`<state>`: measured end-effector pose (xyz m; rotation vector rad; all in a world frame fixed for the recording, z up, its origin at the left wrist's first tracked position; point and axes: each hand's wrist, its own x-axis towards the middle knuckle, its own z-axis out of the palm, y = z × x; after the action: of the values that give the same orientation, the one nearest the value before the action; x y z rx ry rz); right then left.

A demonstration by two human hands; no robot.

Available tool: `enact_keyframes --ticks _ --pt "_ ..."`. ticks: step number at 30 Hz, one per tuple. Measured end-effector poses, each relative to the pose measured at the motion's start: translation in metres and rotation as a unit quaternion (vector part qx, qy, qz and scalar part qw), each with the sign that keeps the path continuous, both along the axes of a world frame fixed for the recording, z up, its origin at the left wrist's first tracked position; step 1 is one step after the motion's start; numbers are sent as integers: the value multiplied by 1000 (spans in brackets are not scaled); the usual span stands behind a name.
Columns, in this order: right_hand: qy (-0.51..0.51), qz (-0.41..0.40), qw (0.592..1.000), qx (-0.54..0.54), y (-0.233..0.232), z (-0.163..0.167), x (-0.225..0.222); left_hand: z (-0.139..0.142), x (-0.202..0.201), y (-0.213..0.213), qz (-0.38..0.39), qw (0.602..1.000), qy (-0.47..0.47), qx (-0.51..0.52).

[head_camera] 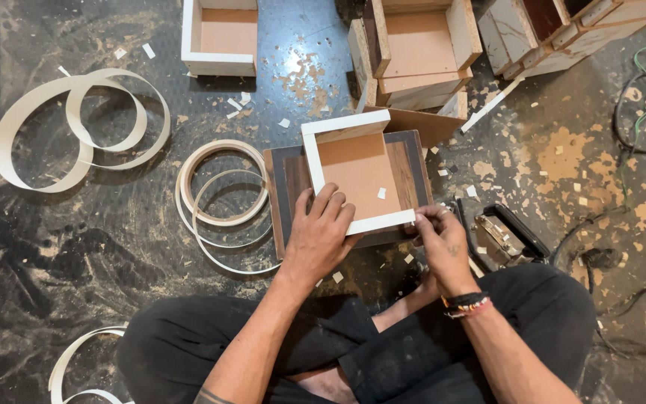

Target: The person sits on the workshop floor and presses white edge banding strips onto the edges of small wooden boxes using a handheld edge banding iron. They rotate each box to work successive edges, press the strip down, and set finished boxes aside with other completed boxes.

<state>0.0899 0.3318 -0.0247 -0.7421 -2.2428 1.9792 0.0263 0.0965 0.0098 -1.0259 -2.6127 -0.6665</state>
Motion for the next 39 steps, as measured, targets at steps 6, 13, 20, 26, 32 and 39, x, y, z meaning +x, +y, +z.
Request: enact_keyframes --ticks 6,13,20,26,32,39 --pt "142 14 965 219 1 34 -16 -1 1 0 3 1000 0 -12" --pt "217 214 799 518 -62 57 -68 -1 -1 4 7 999 15 -29" --pt "114 221 761 600 -48 59 -73 6 1 1 11 998 -1 -64" --pt "36 173 884 433 -14 49 -70 0 3 -3 -2 999 -5 -44" --pt "40 73 912 402 8 35 -31 -7 2 -6 -49 998 12 23" --pt "120 28 940 318 -11 27 -29 4 16 -11 -51 996 70 -12"
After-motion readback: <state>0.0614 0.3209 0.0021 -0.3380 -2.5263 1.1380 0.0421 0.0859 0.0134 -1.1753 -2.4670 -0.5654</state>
